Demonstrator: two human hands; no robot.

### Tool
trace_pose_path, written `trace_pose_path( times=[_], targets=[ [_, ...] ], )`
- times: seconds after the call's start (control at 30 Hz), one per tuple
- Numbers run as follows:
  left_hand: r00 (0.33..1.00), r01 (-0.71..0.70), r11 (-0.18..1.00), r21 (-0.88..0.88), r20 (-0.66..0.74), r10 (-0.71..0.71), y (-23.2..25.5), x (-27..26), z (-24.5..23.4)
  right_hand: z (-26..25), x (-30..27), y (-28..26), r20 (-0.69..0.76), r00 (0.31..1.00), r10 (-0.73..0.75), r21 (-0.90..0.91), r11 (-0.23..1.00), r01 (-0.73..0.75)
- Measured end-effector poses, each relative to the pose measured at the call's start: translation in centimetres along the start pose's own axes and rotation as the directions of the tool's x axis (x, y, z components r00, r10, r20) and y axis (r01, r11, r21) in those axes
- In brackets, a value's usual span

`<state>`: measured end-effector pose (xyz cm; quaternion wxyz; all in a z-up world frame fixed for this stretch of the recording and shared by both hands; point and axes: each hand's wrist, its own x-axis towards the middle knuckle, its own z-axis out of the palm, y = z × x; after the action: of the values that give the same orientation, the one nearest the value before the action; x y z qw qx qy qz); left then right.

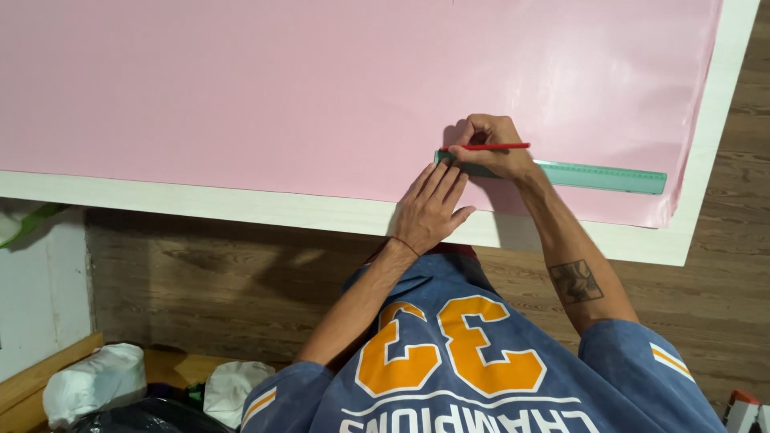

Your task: Measuring and marking lines on a large sheet of pink leather using a ruler and a pencil.

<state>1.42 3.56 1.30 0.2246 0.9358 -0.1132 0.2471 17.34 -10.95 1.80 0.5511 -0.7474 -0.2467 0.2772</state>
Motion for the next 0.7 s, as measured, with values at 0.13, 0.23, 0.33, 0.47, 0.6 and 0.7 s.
trace_pose_path(
  times=[0.13, 0.23, 0.33, 0.47, 0.6, 0.7],
  targets=[
    [1.0, -0.004, 1.0, -0.011, 0.019, 0.004, -0.1, -0.8, 0.6, -0.5, -0.4, 3.7, -0.214, 0.976, 0.033, 0.138, 0.99, -0.004],
    [0.999, 0.001, 1.0, -0.002, 0.037, -0.001, -1.1, -1.2, -1.0, -1.6, -2.6, 1.0, -0.484, 0.872, 0.074, 0.302, 0.949, 0.086],
    [0.998, -0.012, 1.0, -0.001, 0.06, 0.012, -5.4, -0.3, -4.4, -3.6, -6.6, -0.8, -0.528, 0.848, -0.044, -0.02, 0.999, 0.04],
    [0.969, 0.112, 0.972, 0.208, 0.192, -0.153, -14.1, 2.7, -8.3, -4.0, -12.5, 7.3, -0.38, 0.919, -0.108, -0.256, 0.967, 0.007],
    [0.853, 0.188, 0.954, 0.232, 0.443, -0.276, -18.0, 7.2, -6.6, 0.6, -14.0, -2.7, -0.207, 0.951, -0.229, -0.255, 0.951, 0.173],
    [0.817, 0.025, 0.98, 0.195, 0.561, -0.133, -19.9, 11.7, -4.0, 2.0, -14.8, -5.7, -0.125, 0.992, 0.034, -0.265, 0.962, -0.067]
  ],
)
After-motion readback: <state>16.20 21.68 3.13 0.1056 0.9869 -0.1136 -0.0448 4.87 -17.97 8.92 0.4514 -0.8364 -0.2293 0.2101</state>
